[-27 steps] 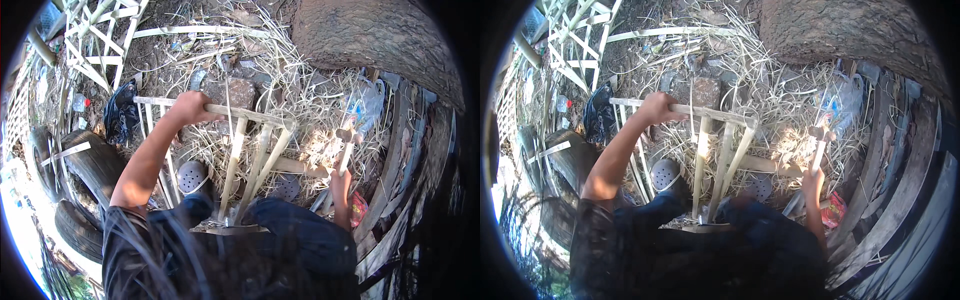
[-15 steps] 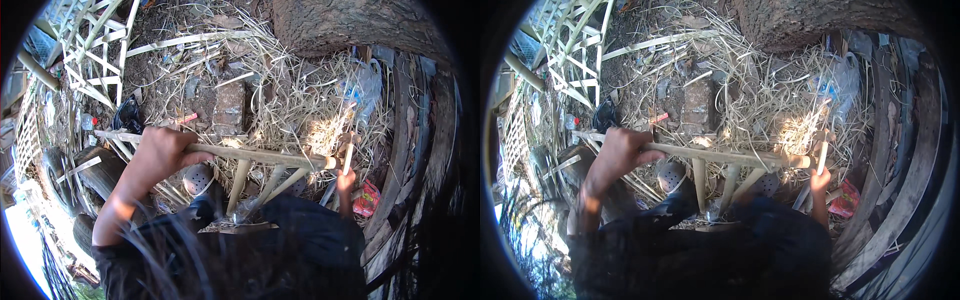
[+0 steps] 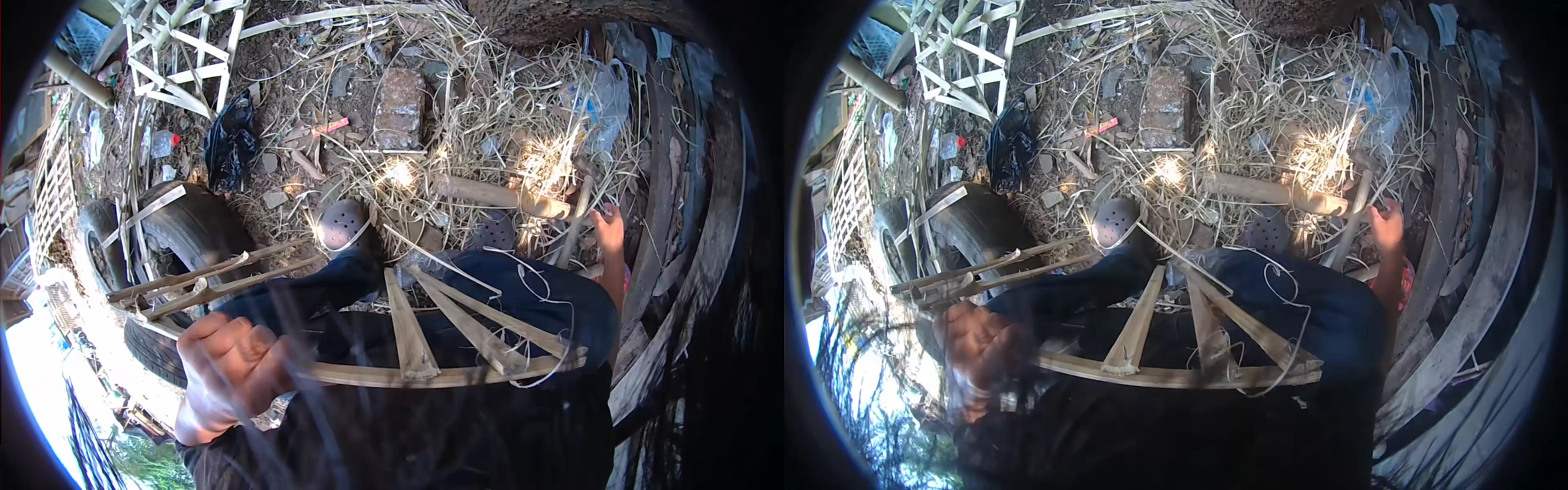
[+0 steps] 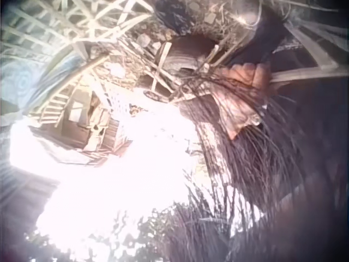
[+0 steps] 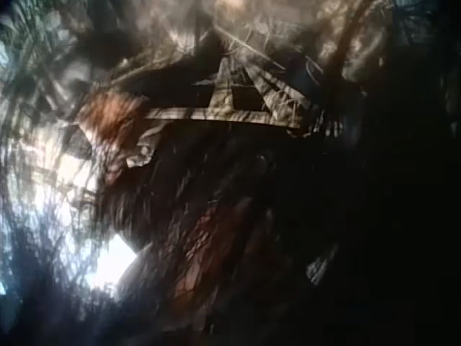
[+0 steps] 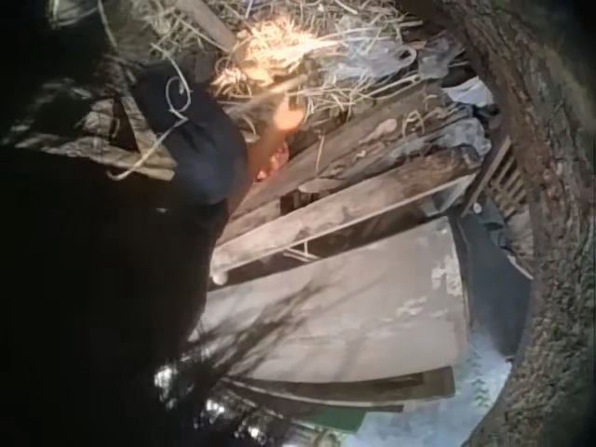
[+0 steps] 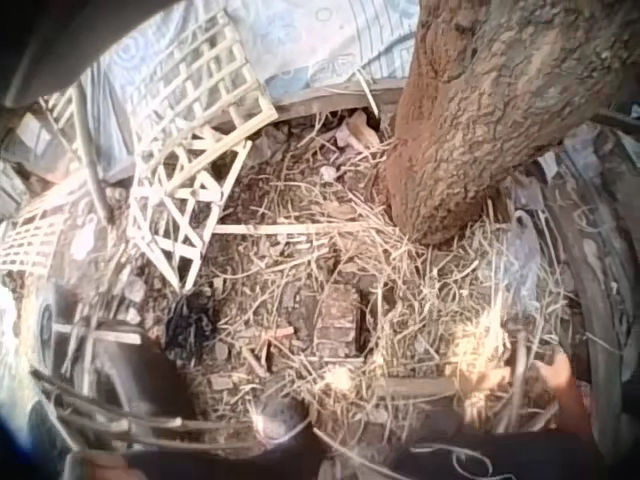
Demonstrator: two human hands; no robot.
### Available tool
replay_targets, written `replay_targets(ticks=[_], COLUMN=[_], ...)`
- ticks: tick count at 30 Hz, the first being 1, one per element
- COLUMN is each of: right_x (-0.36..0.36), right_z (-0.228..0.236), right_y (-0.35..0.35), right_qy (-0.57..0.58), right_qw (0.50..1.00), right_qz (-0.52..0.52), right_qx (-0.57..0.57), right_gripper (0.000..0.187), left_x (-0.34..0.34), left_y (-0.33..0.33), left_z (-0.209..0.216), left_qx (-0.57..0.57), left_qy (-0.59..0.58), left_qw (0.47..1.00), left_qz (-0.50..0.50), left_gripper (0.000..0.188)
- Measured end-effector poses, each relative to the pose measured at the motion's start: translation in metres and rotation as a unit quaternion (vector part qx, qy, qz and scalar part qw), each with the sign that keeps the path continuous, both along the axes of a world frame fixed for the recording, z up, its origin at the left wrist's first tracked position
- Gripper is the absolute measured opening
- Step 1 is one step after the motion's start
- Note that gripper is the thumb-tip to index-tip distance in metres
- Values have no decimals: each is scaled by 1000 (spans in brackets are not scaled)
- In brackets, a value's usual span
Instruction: The person constructs a bamboo frame by hammering wooden pegs into bamboo strips and using a large knife to trim and split bamboo pieces while working on the ground.
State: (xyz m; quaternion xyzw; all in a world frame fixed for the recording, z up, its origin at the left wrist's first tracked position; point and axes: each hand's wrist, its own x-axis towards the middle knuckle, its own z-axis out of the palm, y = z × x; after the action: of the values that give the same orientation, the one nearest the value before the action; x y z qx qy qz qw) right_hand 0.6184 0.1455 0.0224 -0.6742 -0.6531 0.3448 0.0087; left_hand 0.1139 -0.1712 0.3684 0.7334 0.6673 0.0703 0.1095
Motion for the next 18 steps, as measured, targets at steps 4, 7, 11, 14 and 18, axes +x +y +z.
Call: replay_targets(ticks=[4, 7, 11, 14, 18], right_x=[-73, -131, -185, -207, -247], right_z=[139, 248, 326, 334, 346], right_y=[4, -23, -68, -72, -111], right_qy=[158, 244, 396, 504, 468], right_qw=[986, 965, 891, 800, 811], right_qz=[-1, 99, 220, 302, 307], right_qx=[-55, -6, 35, -120, -172], right_gripper=[44, 57, 81, 100, 91], left_x=[7, 7, 1, -8, -20], left_y=[-16, -19, -18, -20, -13], left_z=[10, 25, 39, 63, 71], left_qx=[24, 48, 143, 149, 197], left_qy=[-1, 22, 35, 64, 85], left_qw=[998, 994, 979, 973, 956], left_qz=[63, 97, 142, 165, 198], left_gripper=[25, 37, 51, 50, 51])
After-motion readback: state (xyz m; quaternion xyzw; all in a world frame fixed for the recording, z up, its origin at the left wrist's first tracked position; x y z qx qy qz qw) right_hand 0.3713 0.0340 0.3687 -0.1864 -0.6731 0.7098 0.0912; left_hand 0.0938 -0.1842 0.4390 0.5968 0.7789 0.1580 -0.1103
